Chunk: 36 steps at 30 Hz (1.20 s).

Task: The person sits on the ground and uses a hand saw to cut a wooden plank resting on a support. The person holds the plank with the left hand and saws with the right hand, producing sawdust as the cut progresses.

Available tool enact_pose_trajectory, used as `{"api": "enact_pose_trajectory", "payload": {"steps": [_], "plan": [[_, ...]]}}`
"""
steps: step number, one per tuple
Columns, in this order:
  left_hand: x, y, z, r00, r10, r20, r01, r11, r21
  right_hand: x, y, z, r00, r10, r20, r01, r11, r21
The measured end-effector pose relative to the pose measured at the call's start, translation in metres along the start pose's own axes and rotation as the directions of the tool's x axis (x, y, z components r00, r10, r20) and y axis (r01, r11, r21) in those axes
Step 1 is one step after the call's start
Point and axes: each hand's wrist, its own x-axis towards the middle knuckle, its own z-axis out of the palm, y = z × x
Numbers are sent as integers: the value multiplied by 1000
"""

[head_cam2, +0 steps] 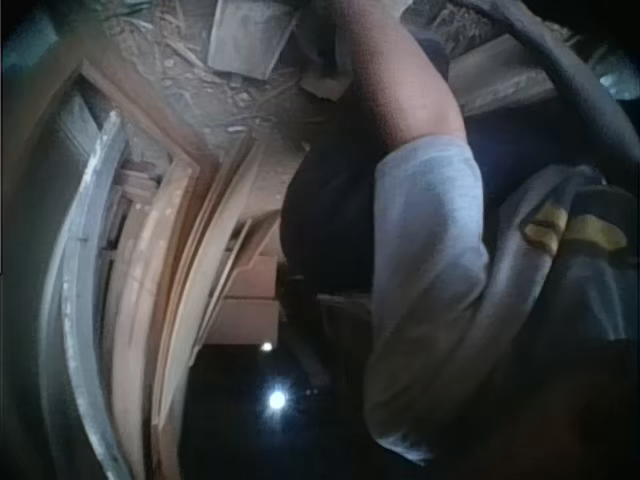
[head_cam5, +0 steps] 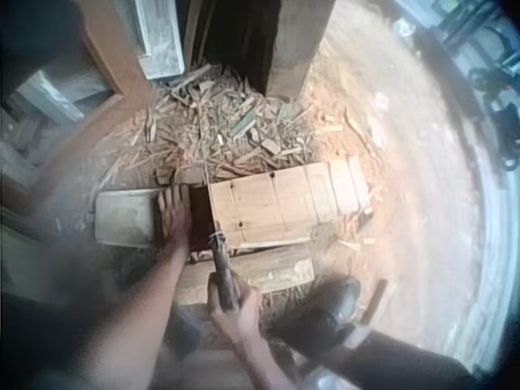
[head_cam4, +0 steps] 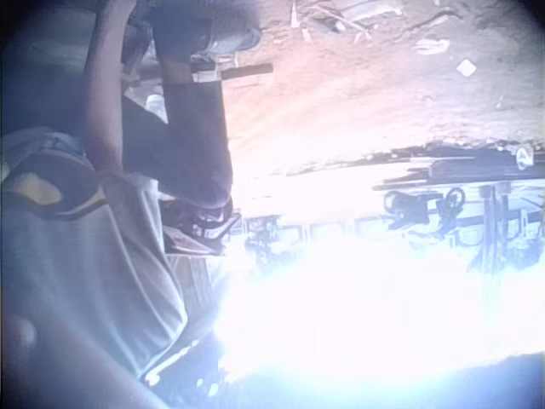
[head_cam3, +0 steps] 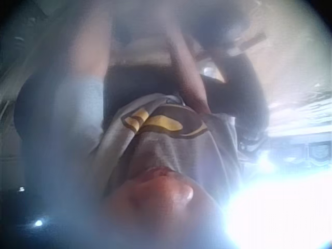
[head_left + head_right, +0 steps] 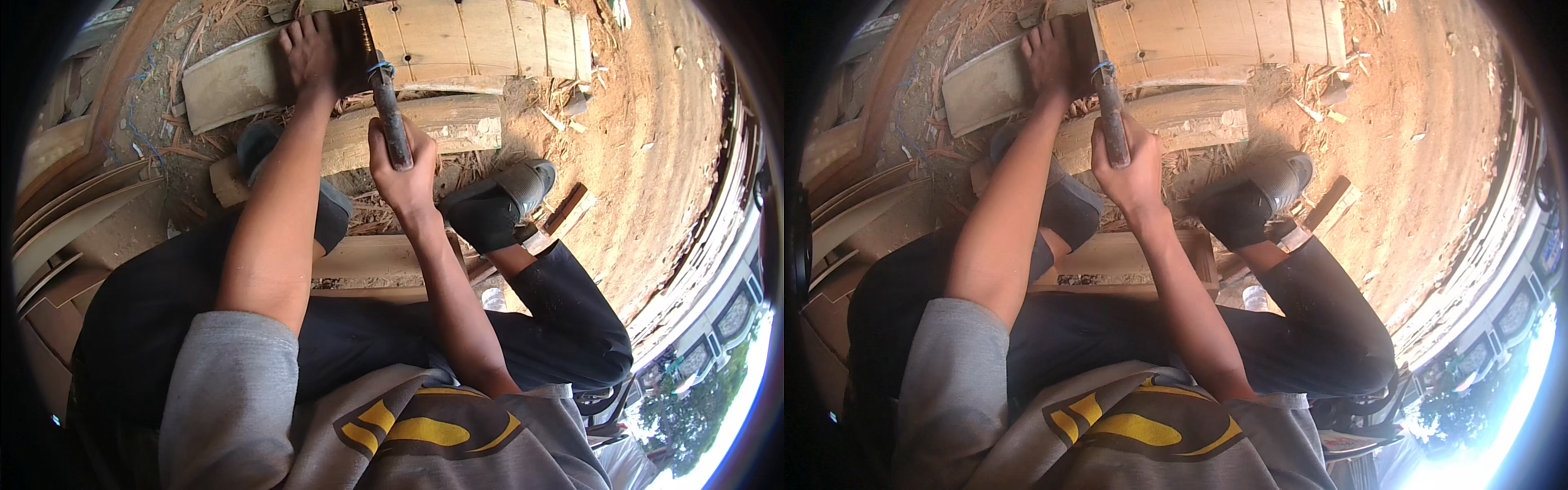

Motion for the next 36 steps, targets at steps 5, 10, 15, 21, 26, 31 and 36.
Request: {"api": "enact_pose_trajectory", "payload": {"steps": [5, 10, 15, 21, 26, 31, 36], "plan": [[2, 10, -33, 993, -96, 73, 109, 975, -193, -80, 36, -30, 999, 16, 29, -15, 999, -39], [-1, 1, 11, 992, -118, -34, 112, 984, -142, -14, 1, -5, 997, 65, 33, -66, 997, 28], [0, 12, -32, 991, -95, 92, 116, 957, -264, -46, 28, -25, 997, 40, 67, -36, 997, -66], [-2, 4, 8, 994, -112, -4, 111, 983, -148, -37, 13, -9, 996, 66, 62, -62, 996, -67], [-3, 5, -19, 987, -111, 119, 137, 963, -234, -44, 17, -6, 994, 101, 40, -103, 994, 41], [-7, 4, -19, 992, -128, 12, 127, 969, -211, -64, 28, -17, 998, 38, 40, -37, 999, -24], [-7, 4, 41, 994, -100, -53, 99, 995, -17, -26, 12, -3, 997, 43, 64, -45, 998, 34]]}}
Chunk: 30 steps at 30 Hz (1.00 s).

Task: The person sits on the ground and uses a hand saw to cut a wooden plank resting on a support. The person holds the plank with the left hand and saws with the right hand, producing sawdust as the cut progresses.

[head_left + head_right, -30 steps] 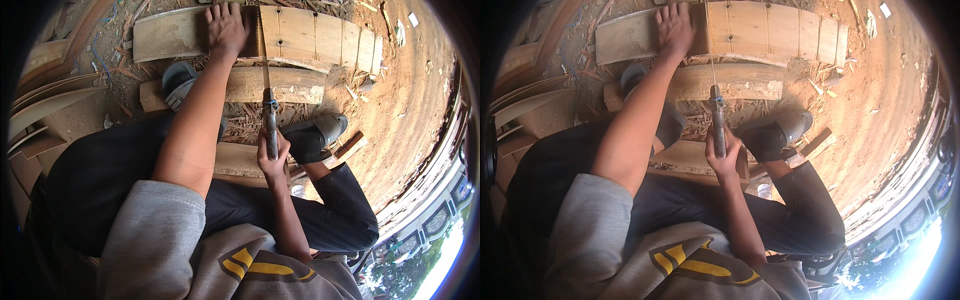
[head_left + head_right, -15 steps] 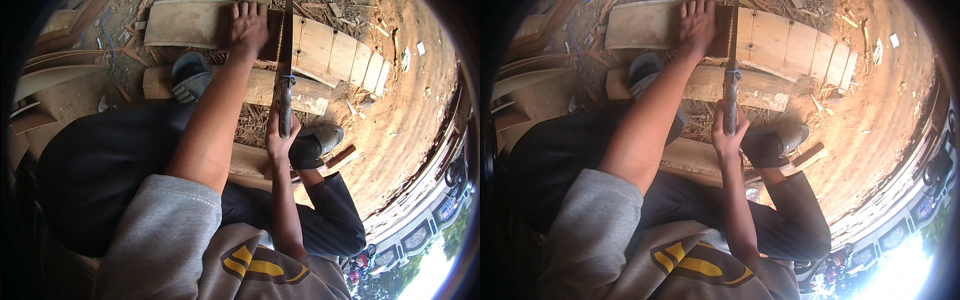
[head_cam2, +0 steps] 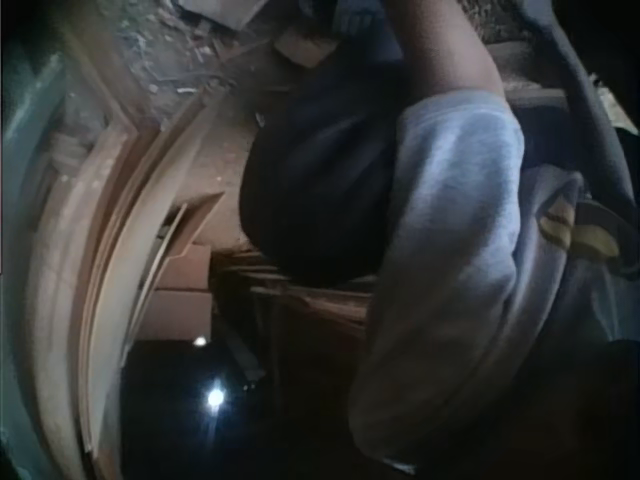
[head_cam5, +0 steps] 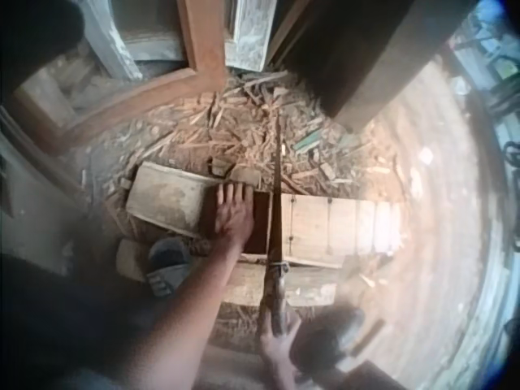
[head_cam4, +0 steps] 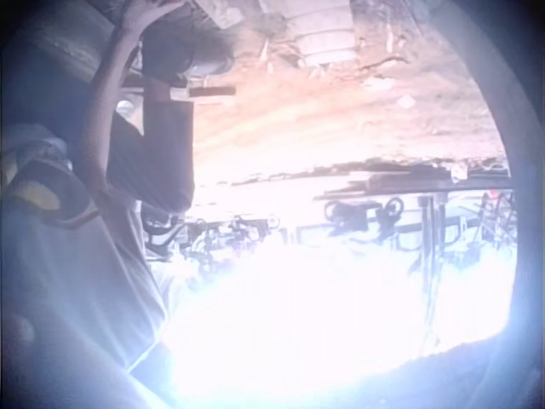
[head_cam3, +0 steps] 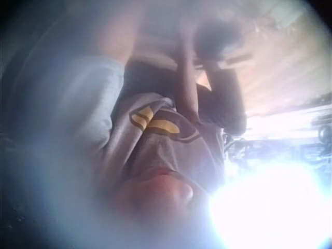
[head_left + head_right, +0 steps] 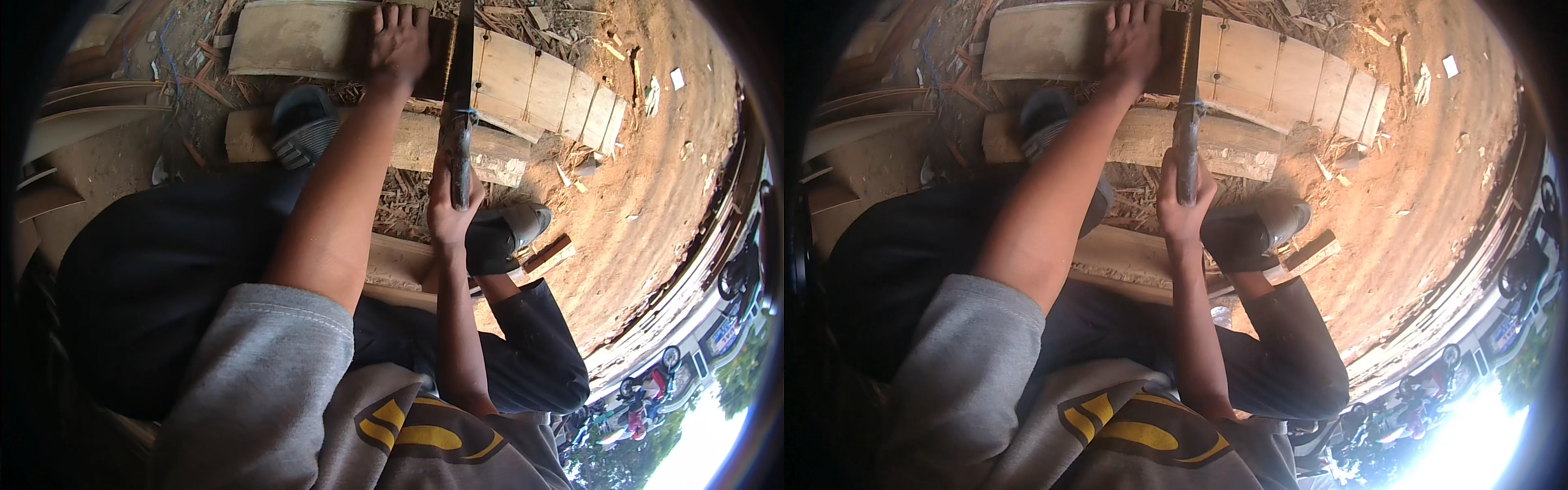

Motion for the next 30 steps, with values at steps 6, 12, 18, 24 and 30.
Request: {"api": "enact_pose_trajectory", "payload": {"steps": [6, 12, 18, 24, 30], "plan": [[4, 4, -57, 995, -61, 81, 77, 975, -210, -47, 26, -10, 999, 19, -34, -21, 999, -47], [5, 7, -53, 999, -24, 39, 32, 977, -213, -24, 10, -16, 999, 46, 4, -46, 998, -38], [8, 5, -70, 992, -31, 126, 55, 979, -196, -39, 18, -21, 999, 34, 25, -32, 995, -98], [6, 7, -64, 999, -10, 41, 19, 975, -221, -20, 6, -14, 998, -52, 21, 54, 995, -89], [4, 2, -63, 999, -32, -17, 27, 973, -229, -44, 26, -25, 997, -66, 37, 71, 988, -141]]}}
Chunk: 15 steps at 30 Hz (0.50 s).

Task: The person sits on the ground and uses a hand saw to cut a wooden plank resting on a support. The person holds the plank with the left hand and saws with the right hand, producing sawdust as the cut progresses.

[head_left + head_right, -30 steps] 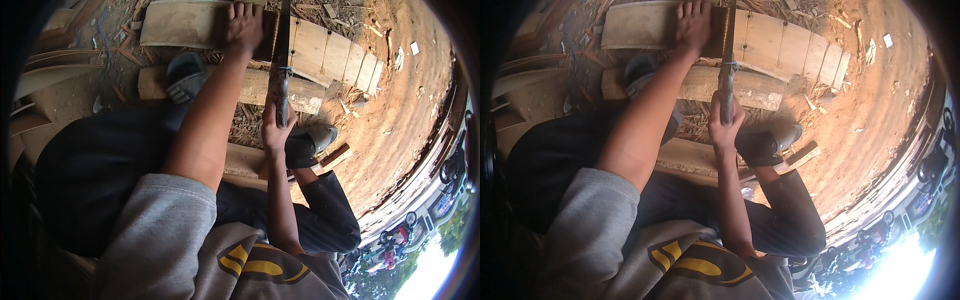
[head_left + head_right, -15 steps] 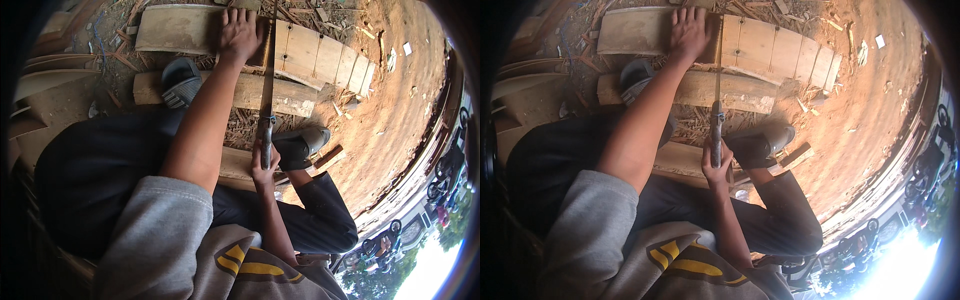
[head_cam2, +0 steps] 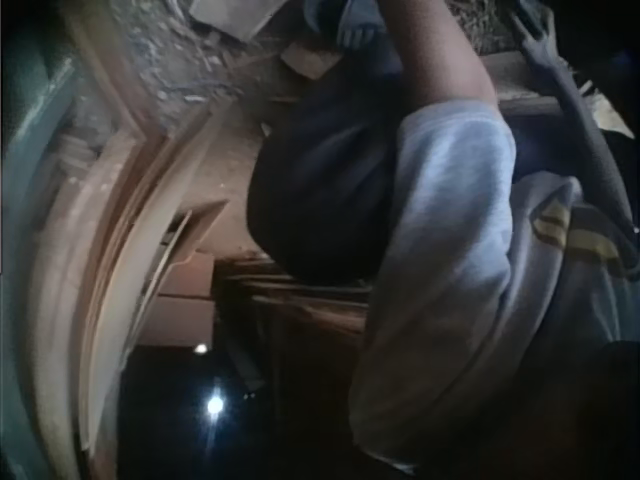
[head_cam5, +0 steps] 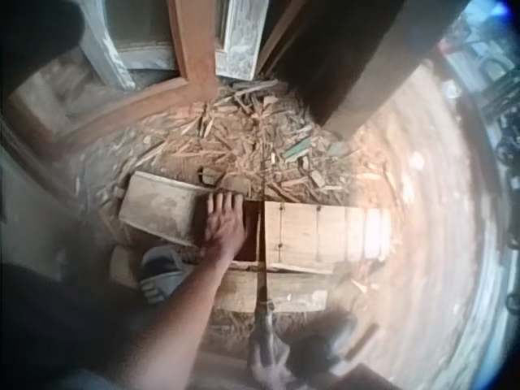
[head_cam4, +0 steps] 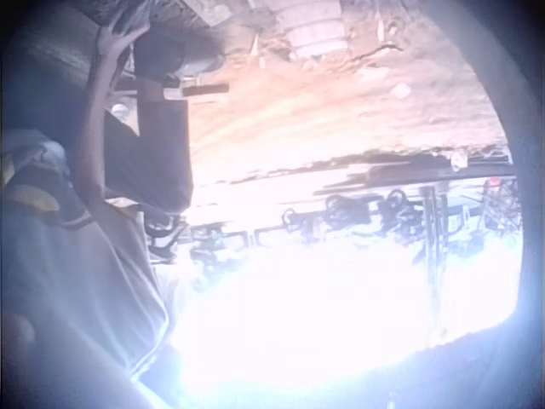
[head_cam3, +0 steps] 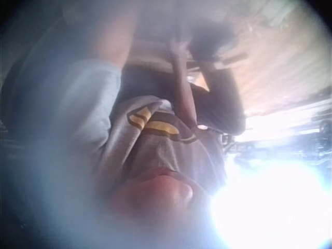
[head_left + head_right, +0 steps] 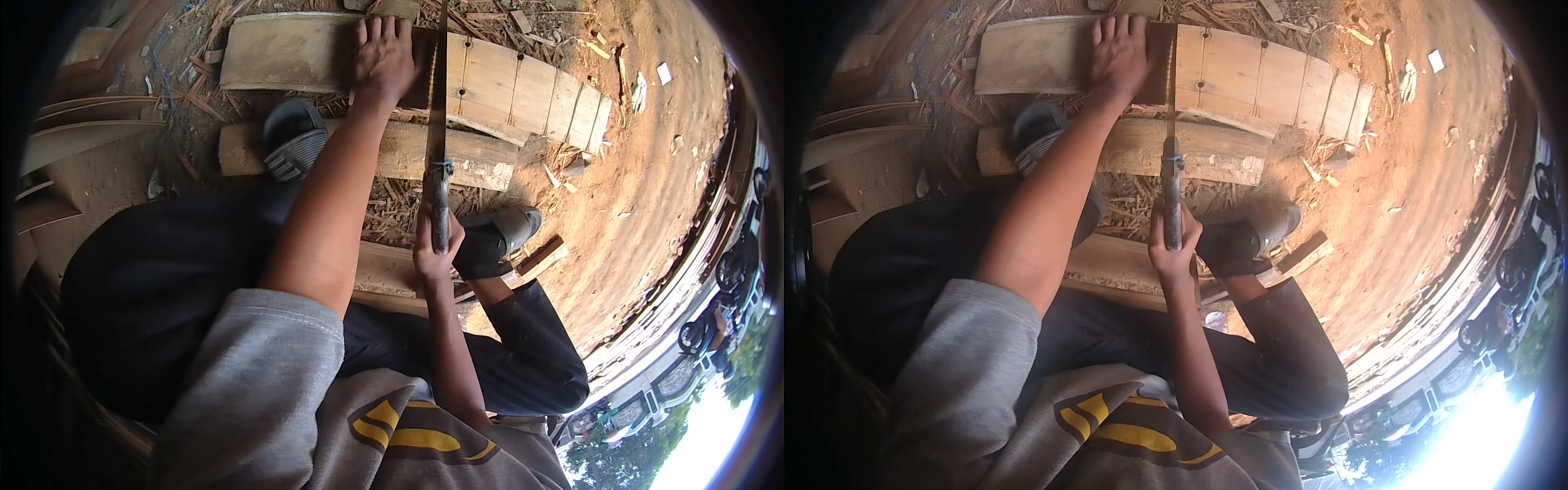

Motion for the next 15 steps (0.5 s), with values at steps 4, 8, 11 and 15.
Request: {"api": "enact_pose_trajectory", "payload": {"steps": [4, 8, 11, 15], "plan": [[-4, -11, 33, 997, 68, -38, -62, 989, 133, 63, -45, 23, 993, 116, -36, -110, 984, 141], [1, 5, 3, 999, 11, -31, -10, 1000, 13, -9, -10, 1, 999, 19, -31, -19, 1000, 21], [5, 4, -11, 999, -1, 45, 2, 1000, -6, -13, -11, -2, 999, 41, -10, -40, 998, 57], [-4, -6, 26, 997, 35, 63, -44, 988, 148, 54, -23, 15, 993, 110, -40, -101, 978, 181]]}}
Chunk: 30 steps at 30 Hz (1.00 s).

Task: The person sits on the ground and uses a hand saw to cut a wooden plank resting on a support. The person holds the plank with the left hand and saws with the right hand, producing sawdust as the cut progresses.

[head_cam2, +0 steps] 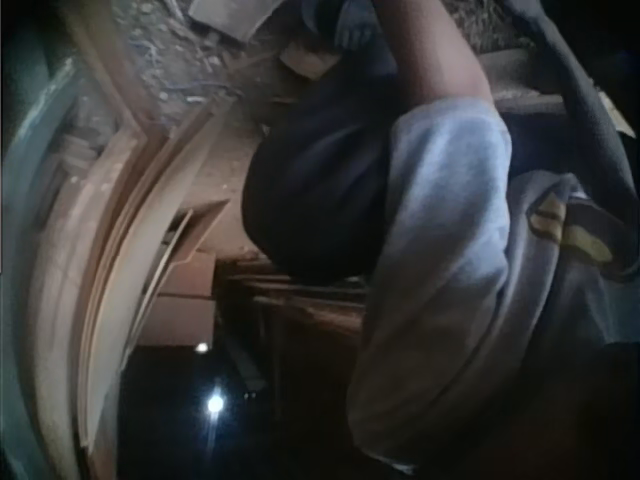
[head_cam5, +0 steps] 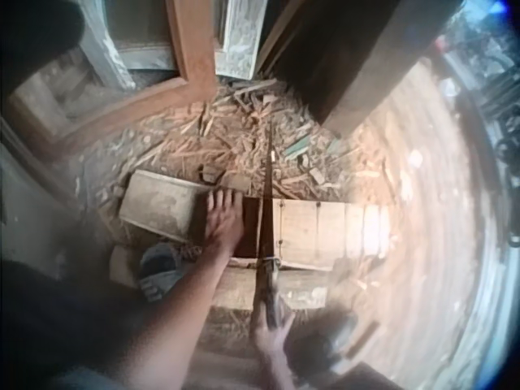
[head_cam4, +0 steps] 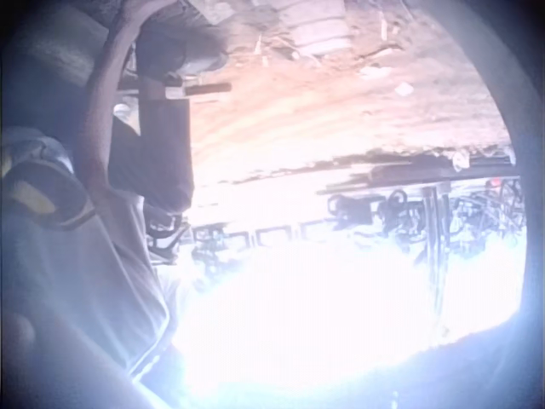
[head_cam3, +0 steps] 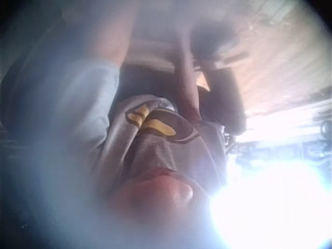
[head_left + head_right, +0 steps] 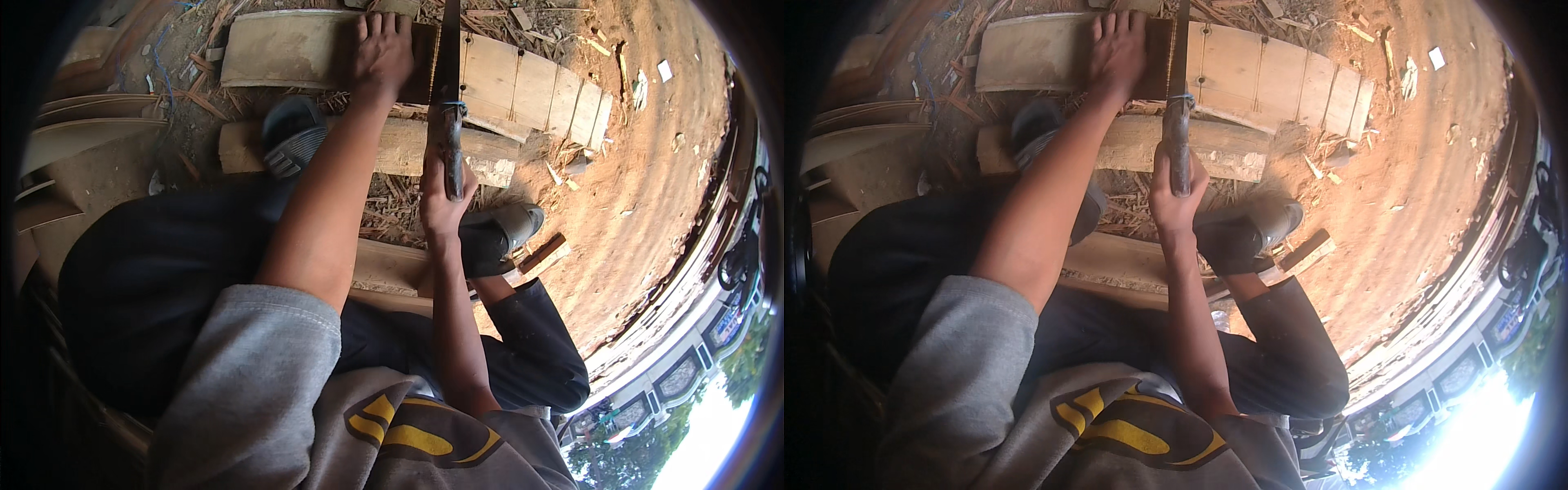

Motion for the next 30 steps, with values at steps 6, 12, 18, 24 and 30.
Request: {"api": "enact_pose_trajectory", "payload": {"steps": [6, 12, 18, 24, 30], "plan": [[5, 3, -37, 996, -48, 73, 58, 988, -140, -71, 31, -19, 994, -105, 11, 105, 979, -173], [1, -8, 11, 988, 23, -154, -20, 1000, 22, -13, 1, 0, 1000, 12, 24, -12, 1000, -16], [5, 5, -36, 999, -50, -19, 45, 982, -186, -81, 30, -31, 993, -115, 31, 119, 967, -224], [4, -1, 0, 1000, -18, 16, 19, 997, -77, -5, -6, -2, 998, 60, 24, -59, 997, -45], [4, 2, -35, 999, -41, 5, 42, 990, -134, -77, 21, -32, 998, -24, 53, 33, 983, -183]]}}
